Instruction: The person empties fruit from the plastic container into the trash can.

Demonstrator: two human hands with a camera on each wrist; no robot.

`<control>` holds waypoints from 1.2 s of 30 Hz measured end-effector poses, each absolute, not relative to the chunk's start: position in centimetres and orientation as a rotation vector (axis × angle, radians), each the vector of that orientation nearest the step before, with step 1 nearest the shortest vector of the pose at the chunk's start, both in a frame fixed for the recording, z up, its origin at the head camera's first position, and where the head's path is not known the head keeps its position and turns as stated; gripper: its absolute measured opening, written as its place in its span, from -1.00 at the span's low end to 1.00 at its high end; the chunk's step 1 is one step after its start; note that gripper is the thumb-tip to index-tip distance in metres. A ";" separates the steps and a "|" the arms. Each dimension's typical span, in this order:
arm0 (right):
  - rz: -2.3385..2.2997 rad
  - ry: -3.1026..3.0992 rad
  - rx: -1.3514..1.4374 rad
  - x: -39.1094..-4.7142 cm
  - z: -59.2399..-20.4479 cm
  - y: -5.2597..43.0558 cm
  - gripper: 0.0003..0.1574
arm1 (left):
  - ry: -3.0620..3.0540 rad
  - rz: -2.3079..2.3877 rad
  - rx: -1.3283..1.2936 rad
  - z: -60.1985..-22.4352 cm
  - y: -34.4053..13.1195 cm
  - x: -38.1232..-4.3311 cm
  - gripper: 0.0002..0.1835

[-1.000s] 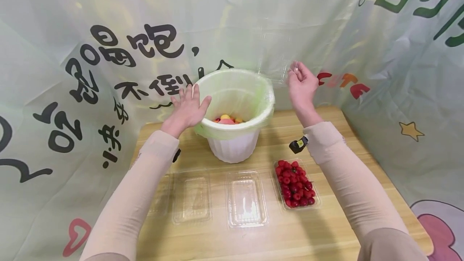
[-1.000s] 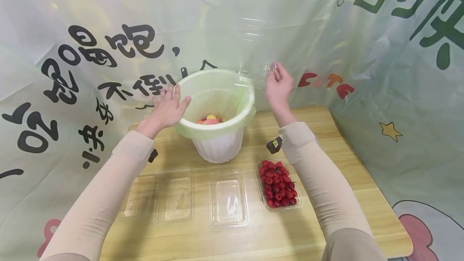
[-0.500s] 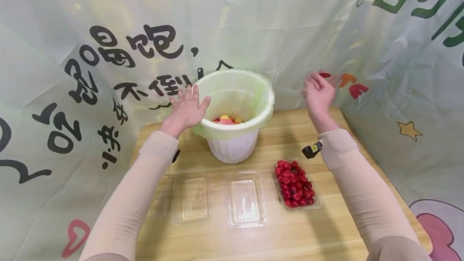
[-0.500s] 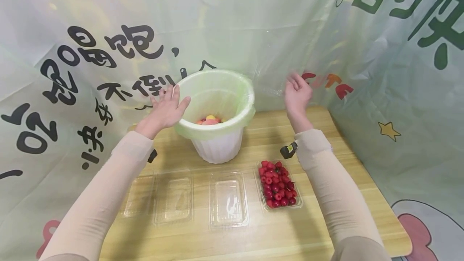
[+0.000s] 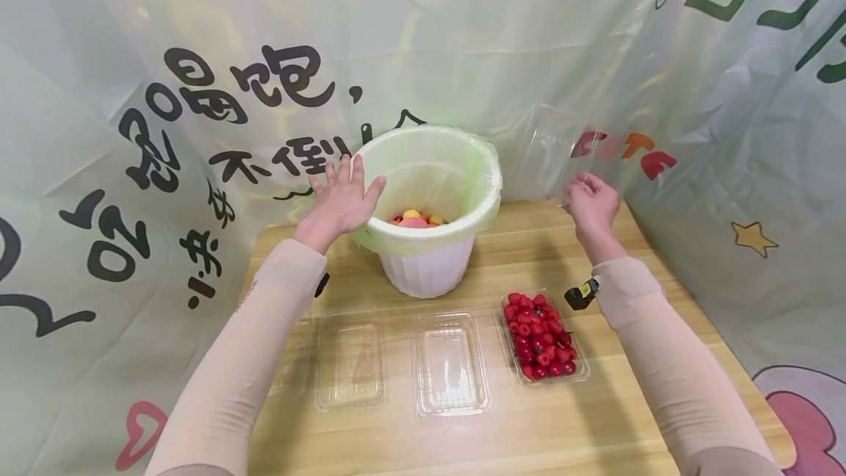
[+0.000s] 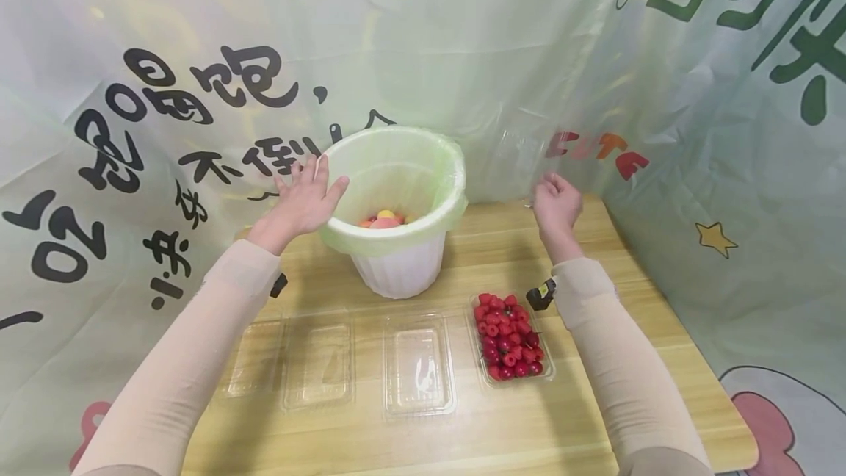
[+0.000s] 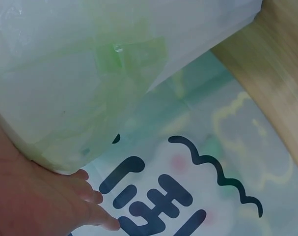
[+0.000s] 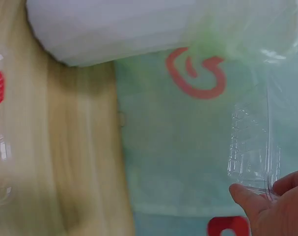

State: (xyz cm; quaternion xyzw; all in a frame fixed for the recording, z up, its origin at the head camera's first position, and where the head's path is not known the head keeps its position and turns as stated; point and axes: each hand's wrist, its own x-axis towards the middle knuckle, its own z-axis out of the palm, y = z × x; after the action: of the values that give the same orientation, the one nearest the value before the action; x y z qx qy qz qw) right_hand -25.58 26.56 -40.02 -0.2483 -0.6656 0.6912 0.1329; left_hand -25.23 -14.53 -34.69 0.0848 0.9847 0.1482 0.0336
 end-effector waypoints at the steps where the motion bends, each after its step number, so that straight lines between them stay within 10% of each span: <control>1: 1.997 -1.945 -0.731 -25.6 -40.5 26.8 -0.37 | 3.029 0.455 0.260 -34.7 -14.5 -25.2 -0.05; 36: 1.454 -2.711 -0.679 -24.0 -51.0 28.1 -0.30 | 3.015 0.514 0.258 -34.8 -14.6 -25.3 -0.07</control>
State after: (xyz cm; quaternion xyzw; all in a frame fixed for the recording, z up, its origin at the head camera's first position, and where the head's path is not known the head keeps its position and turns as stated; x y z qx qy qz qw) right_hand -24.01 28.10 -51.01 -0.2154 -0.8605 0.4616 -0.0042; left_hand -25.30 -14.58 -34.76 0.0841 0.9816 0.1674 0.0359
